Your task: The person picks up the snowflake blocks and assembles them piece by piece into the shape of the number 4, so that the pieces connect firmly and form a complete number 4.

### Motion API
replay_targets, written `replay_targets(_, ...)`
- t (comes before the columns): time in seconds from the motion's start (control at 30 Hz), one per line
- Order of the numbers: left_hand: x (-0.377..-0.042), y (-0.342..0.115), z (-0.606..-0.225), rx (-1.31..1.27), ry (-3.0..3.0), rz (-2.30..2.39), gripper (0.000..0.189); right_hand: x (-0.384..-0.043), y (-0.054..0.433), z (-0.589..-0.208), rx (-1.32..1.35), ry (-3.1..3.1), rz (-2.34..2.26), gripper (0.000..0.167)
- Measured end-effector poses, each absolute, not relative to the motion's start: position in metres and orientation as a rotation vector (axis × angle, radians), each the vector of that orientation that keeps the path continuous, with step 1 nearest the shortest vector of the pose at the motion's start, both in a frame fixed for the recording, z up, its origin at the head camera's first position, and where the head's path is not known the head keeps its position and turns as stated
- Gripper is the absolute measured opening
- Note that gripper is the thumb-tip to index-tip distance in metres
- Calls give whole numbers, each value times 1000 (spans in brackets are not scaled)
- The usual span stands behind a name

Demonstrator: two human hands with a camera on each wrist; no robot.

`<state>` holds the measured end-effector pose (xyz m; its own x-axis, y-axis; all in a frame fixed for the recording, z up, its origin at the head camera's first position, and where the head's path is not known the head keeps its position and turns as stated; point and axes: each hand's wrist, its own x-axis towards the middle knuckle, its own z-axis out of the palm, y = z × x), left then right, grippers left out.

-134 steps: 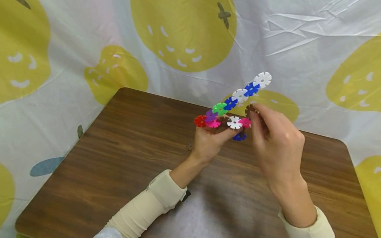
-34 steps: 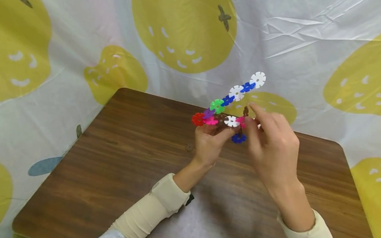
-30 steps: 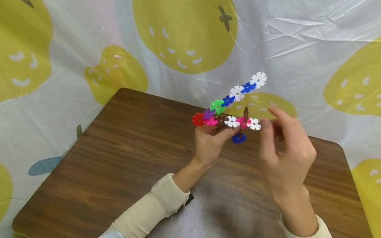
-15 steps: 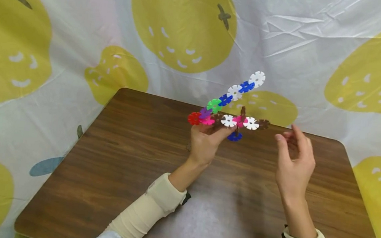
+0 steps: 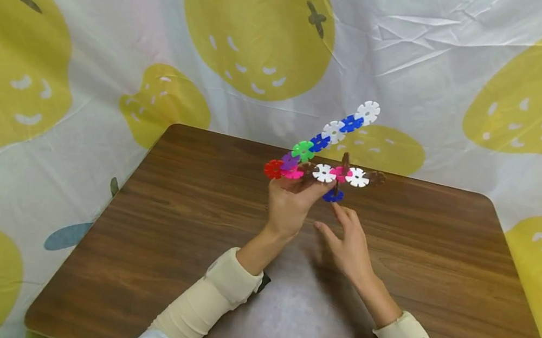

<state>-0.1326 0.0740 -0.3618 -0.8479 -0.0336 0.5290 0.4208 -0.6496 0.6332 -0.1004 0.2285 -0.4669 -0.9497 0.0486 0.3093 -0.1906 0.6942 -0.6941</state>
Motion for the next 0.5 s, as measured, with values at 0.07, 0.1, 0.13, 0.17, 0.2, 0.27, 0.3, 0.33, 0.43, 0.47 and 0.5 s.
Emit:
replay_targets(0.07, -132, 73, -361, -705, -1129, -2565, 41, -102, 218, -477, 155, -2625, 1095, 68)
replay_targets(0.1, -131, 72, -361, -708, -1122, -2569, 40, -103, 212, -482, 169, -2632, 1083, 69)
replay_targets(0.13, -131, 71, -361, -714, -1108, -2576, 42, -105, 207, -487, 177, -2642, 1075, 69)
replay_targets(0.17, -131, 70, -361, -720, -1102, -2581, 47, -106, 202, -492, 185, -2650, 1066, 69)
replay_targets(0.2, -131, 69, -361, -724, -1103, -2583, 52, -108, 196, -496, 189, -2658, 1060, 68)
replay_targets(0.27, -132, 67, -362, -736, -1115, -2576, 61, -112, 186, -502, 187, -2676, 1057, 64)
replay_targets(0.3, -132, 65, -363, -741, -1119, -2572, 62, -115, 182, -504, 185, -2690, 1057, 62)
replay_targets(0.33, -133, 63, -364, -739, -1124, -2570, 61, -117, 178, -505, 181, -2701, 1057, 59)
replay_targets(0.43, -135, 58, -366, -730, -1132, -2572, 58, -126, 167, -507, 167, -2717, 1058, 52)
replay_targets(0.47, -135, 56, -366, -722, -1135, -2576, 57, -130, 165, -507, 160, -2718, 1056, 49)
replay_targets(0.5, -136, 54, -366, -716, -1134, -2581, 57, -134, 162, -508, 157, -2715, 1052, 44)
